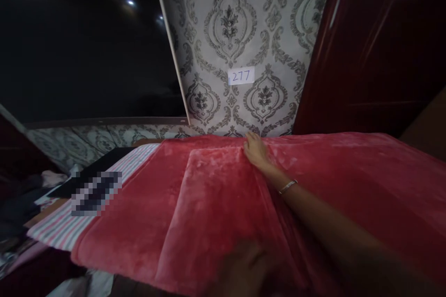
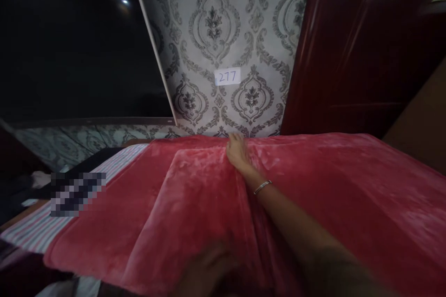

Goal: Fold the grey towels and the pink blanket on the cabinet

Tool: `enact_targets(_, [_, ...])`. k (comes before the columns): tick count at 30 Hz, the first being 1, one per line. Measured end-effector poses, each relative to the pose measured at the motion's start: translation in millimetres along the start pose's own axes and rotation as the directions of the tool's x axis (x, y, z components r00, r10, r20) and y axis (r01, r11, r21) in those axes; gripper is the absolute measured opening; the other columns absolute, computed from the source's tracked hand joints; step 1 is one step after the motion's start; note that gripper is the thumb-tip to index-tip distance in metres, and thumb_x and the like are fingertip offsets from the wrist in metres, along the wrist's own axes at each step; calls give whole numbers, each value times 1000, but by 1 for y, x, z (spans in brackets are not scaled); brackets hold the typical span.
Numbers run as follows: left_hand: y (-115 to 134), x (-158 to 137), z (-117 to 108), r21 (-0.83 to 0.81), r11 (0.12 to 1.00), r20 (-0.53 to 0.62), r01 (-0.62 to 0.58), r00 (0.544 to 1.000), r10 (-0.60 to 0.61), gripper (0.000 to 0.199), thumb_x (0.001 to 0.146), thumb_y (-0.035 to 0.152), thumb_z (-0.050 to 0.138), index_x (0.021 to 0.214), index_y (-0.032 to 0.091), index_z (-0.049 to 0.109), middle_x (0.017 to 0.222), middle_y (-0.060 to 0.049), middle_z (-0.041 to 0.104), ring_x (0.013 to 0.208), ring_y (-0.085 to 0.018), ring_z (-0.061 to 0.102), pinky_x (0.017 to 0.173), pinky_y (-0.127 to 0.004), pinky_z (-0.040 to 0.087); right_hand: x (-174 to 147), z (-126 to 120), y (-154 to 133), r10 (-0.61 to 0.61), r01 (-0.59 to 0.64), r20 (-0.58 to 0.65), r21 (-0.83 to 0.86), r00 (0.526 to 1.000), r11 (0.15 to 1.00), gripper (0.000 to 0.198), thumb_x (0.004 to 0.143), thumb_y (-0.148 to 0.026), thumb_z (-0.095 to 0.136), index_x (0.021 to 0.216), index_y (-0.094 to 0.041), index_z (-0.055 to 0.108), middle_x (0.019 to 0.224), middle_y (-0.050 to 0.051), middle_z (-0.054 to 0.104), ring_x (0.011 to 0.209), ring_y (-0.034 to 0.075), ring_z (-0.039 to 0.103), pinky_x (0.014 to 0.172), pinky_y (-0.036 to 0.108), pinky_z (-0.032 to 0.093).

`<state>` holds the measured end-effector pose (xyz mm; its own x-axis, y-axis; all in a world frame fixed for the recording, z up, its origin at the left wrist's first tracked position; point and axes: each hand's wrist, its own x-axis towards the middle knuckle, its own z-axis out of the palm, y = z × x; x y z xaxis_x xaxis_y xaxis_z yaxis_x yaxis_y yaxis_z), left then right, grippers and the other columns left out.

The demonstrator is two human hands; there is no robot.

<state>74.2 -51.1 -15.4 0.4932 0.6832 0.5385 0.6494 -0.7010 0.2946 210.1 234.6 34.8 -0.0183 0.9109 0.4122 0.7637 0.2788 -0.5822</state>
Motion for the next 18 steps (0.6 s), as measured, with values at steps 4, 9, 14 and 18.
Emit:
enact_targets(4, [-46, 42, -73, -79, 941, 97, 329, 942, -321, 46, 101, 36, 41, 144, 28, 56, 147, -8, 59, 137, -24, 54, 116, -45, 43, -22, 4, -20, -137, 170, 149, -236, 979, 957, 61, 101, -33, 36, 158, -12, 38, 166, 13, 30, 154, 28, 23, 123, 52, 24])
enact_targets(9, [-136, 113, -82, 165, 838, 158, 519, 825, -542, 64, 97, 44, 48, 155, 17, 41, 165, -16, 33, 156, -30, 22, 126, -54, 19, -28, 18, -16, 8, 99, 318, -320, 948, 942, 63, 103, -36, 26, 162, -13, 28, 169, 10, 20, 156, 28, 15, 123, 57, 20])
enact_targets(14, [-180, 116, -45, 425, 688, 166, 588, 697, -698, 69, 100, 54, 42, 159, 17, 35, 169, -21, 15, 158, -37, 6, 121, -68, 14, -31, 36, 5, 90, 56, 401, -337, 911, 940, 65, 103, -43, 27, 161, -13, 30, 167, 14, 25, 155, 29, 20, 122, 59, 18])
enact_targets(18, [-191, 100, -34, 471, 671, 147, 573, 699, -700, 70, 100, 58, 38, 160, 21, 32, 170, -20, 13, 158, -36, 8, 118, -69, 20, -36, 44, 14, 69, 64, 376, -331, 924, 942, 65, 103, -45, 27, 160, -13, 33, 166, 16, 27, 154, 30, 21, 122, 59, 17])
